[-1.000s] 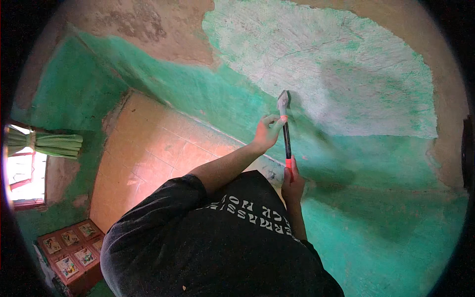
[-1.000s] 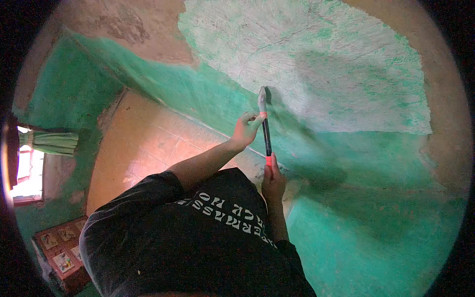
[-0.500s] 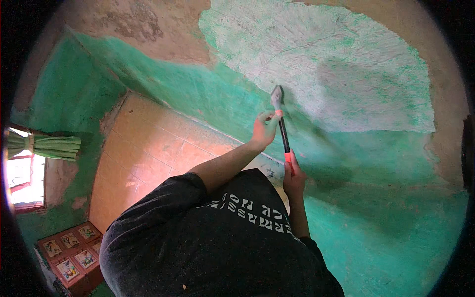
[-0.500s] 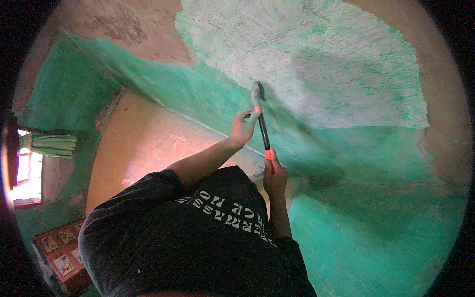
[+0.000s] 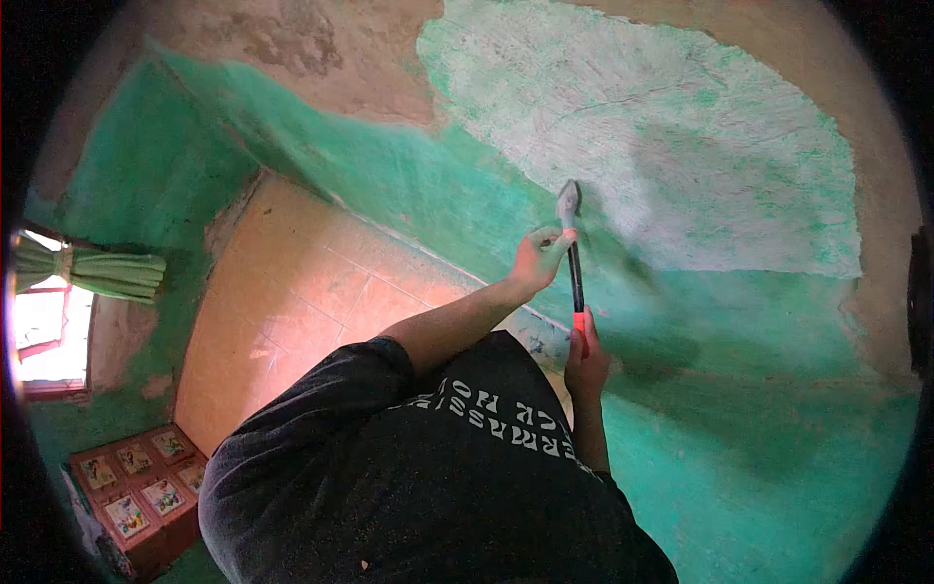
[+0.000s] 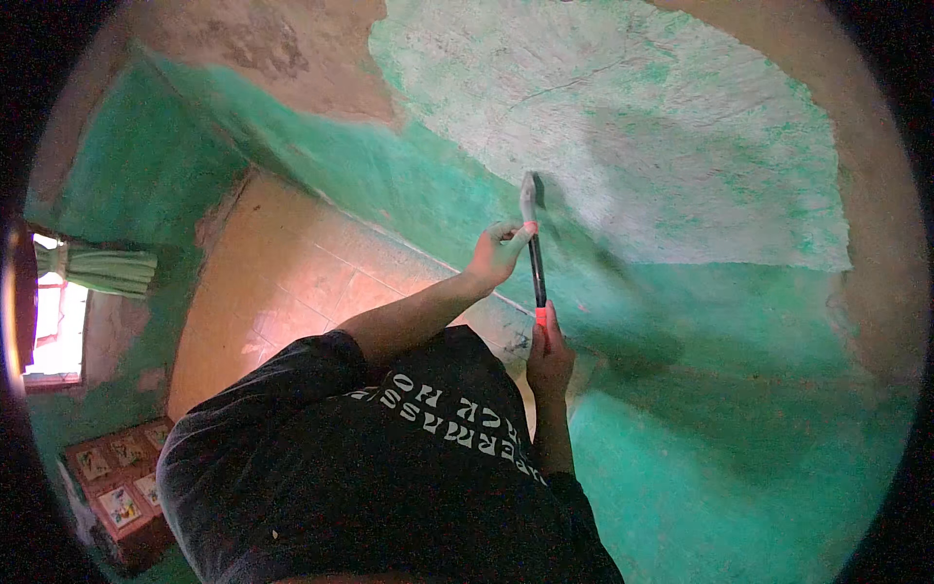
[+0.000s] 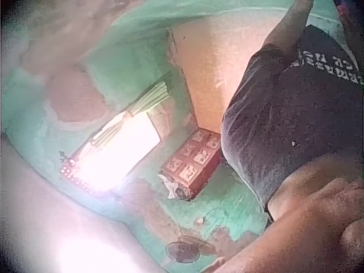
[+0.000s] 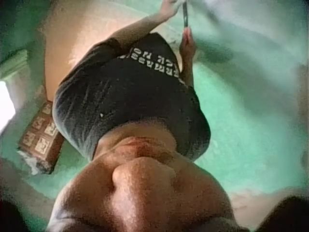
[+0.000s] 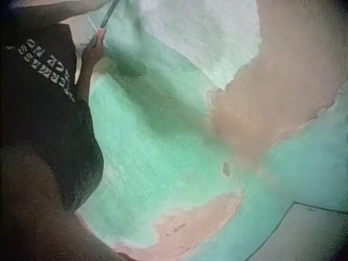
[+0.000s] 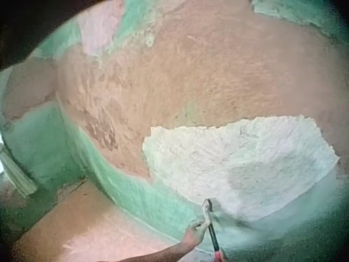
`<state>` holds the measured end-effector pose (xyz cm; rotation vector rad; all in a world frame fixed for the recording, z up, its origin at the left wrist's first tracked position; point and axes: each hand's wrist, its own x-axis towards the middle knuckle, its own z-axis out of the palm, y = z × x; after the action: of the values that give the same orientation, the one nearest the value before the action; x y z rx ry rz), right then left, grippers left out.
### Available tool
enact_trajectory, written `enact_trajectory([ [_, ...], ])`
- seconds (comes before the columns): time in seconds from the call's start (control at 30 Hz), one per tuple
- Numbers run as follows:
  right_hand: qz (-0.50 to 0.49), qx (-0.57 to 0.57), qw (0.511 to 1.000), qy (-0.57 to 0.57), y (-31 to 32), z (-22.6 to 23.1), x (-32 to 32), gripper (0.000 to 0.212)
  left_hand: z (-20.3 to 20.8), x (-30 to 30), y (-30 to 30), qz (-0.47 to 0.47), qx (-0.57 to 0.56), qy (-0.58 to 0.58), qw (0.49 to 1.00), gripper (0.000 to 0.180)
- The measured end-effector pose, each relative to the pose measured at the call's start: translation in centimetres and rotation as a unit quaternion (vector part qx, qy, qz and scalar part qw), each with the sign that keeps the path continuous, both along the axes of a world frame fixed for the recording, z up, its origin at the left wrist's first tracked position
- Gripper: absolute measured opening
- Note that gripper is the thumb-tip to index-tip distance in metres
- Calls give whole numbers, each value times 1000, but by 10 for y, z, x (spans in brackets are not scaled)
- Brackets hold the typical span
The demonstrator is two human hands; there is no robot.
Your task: Scrape paint or plaster off a wall using a scraper.
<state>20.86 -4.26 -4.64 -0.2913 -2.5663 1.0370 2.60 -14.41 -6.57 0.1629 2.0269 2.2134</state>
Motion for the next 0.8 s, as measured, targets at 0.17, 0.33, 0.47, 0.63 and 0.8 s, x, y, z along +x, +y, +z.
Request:
enact_trajectory([
  [0.17,-12,-71,993,-90,-3,10,-4,46,1,-4,-7,15,-9,16,1000,37],
  [0.33,1,-38,998,-41,3,5,-10,44,-11,-6,-1,36,26,-30,999,37],
  [0.47,14,-22,997,-67,-1,16,-12,44,-11,-8,-4,103,12,27,994,36],
  [0.63,-10,-33,990,-137,-1,18,-8,44,1,-2,-2,27,57,-3,998,36],
  [0.8,-8,-53,993,-104,-2,13,-8,45,-8,-3,-1,26,-7,2,1000,37],
])
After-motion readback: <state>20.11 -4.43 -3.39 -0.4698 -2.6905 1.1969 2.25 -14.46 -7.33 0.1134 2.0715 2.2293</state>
